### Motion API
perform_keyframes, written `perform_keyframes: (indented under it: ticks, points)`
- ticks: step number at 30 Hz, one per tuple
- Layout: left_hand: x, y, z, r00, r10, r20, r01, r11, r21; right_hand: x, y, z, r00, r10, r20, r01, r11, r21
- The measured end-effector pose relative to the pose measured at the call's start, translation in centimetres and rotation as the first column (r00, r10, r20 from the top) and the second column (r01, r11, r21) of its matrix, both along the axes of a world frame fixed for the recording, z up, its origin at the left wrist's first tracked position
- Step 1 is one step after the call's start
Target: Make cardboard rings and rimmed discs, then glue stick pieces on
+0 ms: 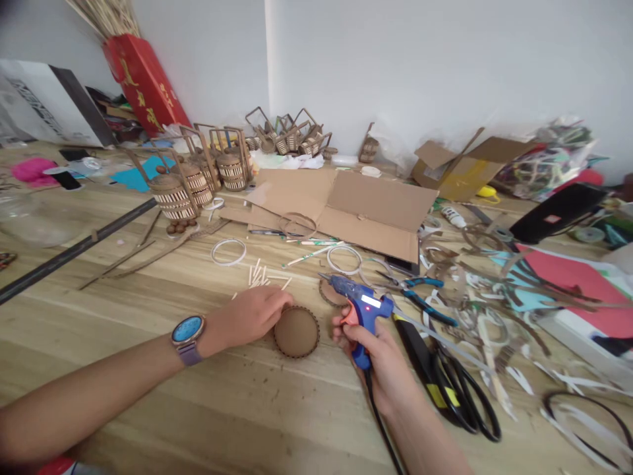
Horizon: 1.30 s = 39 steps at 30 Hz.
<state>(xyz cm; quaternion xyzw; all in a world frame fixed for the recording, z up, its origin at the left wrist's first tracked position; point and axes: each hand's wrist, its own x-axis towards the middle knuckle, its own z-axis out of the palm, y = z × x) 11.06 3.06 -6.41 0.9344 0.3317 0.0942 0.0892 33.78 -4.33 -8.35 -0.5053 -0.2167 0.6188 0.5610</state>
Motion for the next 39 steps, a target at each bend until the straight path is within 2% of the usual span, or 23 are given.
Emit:
perform_keyframes:
  ticks: [3,5,7,10,12,17,19,22,26,30,35,39]
  points:
    - [1.0,-1.2,0.5,0.996,0.082,0.017,-0.083,0.996,0.028,-0.2,0.0,0.3,1.000,-0.005,-0.007,0.005,1.000,0.002]
    - [1.6,-2.0,0.7,0.997,0.081,-0.020,-0.081,0.996,0.022,-0.4,0.0,0.5,1.000,-0.019,-0.004,0.019,1.000,0.007]
    - [1.9,-2.4,0.7,0.998,0.029,-0.053,-0.029,1.000,0.001,-0.4,0.0,0.6,1.000,-0.029,0.009,0.029,0.999,0.022]
    - [1.4,-2.2,0.8,0.989,-0.146,-0.027,0.145,0.988,-0.045,-0.4,-0.1,0.7,1.000,-0.021,0.014,0.020,0.999,0.049]
    - [0.9,-1.9,0.9,0.980,-0.198,-0.014,0.197,0.978,-0.074,-0.3,-0.1,0.7,1.000,-0.014,0.007,0.014,0.999,0.052]
    - [1.4,-1.6,0.1,1.000,0.004,0.007,-0.003,0.996,-0.089,-0.2,0.0,0.6,1.000,-0.024,0.006,0.024,0.999,0.030]
    - [2.0,-1.5,-0.4,0.999,0.044,0.027,-0.042,0.997,-0.071,-0.3,0.0,0.6,1.000,-0.030,0.006,0.030,0.999,0.031]
    - [2.3,-0.9,-0.7,0.998,0.011,0.059,-0.006,0.996,-0.086,-0.2,0.0,0.5,0.999,-0.049,0.005,0.049,0.997,0.067]
    - [1.1,0.1,-0.5,0.995,-0.090,0.047,0.095,0.986,-0.134,0.2,0.1,0.3,0.998,-0.060,-0.011,0.060,0.996,0.058]
    - [-0.1,0.5,-0.7,0.994,-0.102,0.042,0.107,0.983,-0.146,0.5,0.3,0.2,0.999,-0.052,0.009,0.052,0.997,0.049]
    - [-0.3,0.2,-1.3,0.991,-0.080,0.106,0.098,0.978,-0.184,0.6,0.0,0.2,0.984,0.038,0.176,-0.056,0.993,0.099]
    - [-0.6,0.5,-1.9,0.989,-0.024,0.143,0.053,0.977,-0.208,0.4,-1.1,0.3,0.902,0.053,0.429,-0.105,0.990,0.098]
